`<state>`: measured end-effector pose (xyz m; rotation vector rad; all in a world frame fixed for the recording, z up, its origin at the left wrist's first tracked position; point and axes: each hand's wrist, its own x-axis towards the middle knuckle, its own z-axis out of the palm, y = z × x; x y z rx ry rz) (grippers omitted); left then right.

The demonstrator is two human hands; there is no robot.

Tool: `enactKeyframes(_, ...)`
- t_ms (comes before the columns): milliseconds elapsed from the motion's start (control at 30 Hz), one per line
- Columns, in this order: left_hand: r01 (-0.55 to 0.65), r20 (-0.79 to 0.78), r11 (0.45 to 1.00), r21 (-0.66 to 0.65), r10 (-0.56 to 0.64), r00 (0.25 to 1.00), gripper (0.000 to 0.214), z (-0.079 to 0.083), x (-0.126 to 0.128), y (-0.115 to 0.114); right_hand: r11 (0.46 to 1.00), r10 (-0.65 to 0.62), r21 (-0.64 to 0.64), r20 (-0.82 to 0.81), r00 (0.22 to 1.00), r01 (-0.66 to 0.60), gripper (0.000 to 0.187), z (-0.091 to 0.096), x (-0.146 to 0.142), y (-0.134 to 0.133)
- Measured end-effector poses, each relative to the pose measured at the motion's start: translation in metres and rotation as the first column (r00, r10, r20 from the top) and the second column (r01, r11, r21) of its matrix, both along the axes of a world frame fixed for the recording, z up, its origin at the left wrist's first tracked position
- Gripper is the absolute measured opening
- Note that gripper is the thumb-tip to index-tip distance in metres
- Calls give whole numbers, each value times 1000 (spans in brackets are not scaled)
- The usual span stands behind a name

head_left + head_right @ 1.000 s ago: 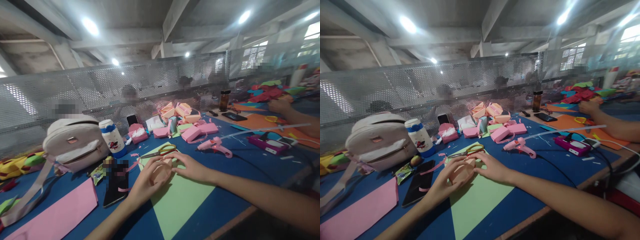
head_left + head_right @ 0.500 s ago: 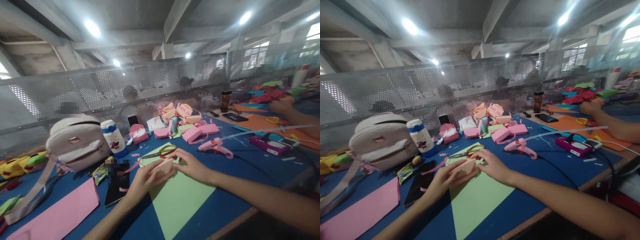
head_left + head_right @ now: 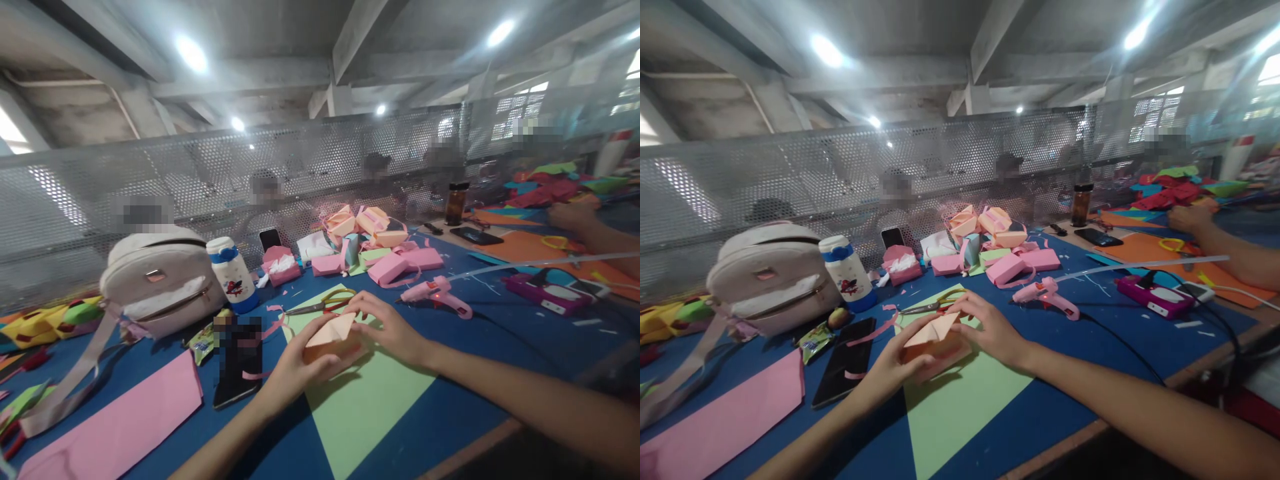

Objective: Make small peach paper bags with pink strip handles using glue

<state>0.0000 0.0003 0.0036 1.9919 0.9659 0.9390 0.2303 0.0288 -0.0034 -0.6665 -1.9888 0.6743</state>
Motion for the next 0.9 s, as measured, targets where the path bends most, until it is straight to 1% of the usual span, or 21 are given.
enactKeyframes(33, 25, 2, 1000, -5, -25, 1000, 57, 1, 1, 0, 1000, 6, 3, -6, 1000, -6, 34, 0, 0, 0)
enactKeyframes(100, 37, 3, 999, -25, -37, 999, 49, 2, 3, -2, 1000, 18, 1, -14, 1000, -18, 40, 0, 0, 1)
enactKeyframes(167, -16, 26, 999, -45, 17, 999, 46, 2, 6, -3, 1000, 4, -20, -24, 1000, -4, 41, 0, -2, 2)
enactKeyframes(300, -173, 80, 983, -63, 177, 981, 52, -1, 11, -5, 991, -61, -124, -64, 996, 52, 46, 0, -5, 3)
enactKeyframes(400, -224, 78, 968, -113, 233, 969, 61, -3, 11, -5, 973, -49, -230, -105, 993, 24, 51, 1, -6, 3)
enactKeyframes(533, -204, 118, 956, -210, 232, 966, 62, -7, 11, -4, 945, -34, -327, -157, 987, -19, 54, 1, -6, 4)
enactKeyframes(667, -165, 183, 946, -280, 221, 958, 60, -10, 9, -1, 894, -4, -439, -205, 979, -88, 51, -2, -8, 5)
enactKeyframes(767, -165, 190, 948, -272, 221, 957, 60, -11, 7, 1, 875, 21, -469, -207, 978, -118, 48, -5, -9, 6)
enactKeyframes(833, -202, 186, 952, -231, 247, 951, 60, -10, 5, 3, 877, 27, -465, -197, 980, -118, 45, -6, -8, 8)
enactKeyframes(900, -233, 190, 954, -191, 269, 944, 59, -10, 4, 4, 885, 26, -452, -186, 982, -109, 38, -7, -7, 10)
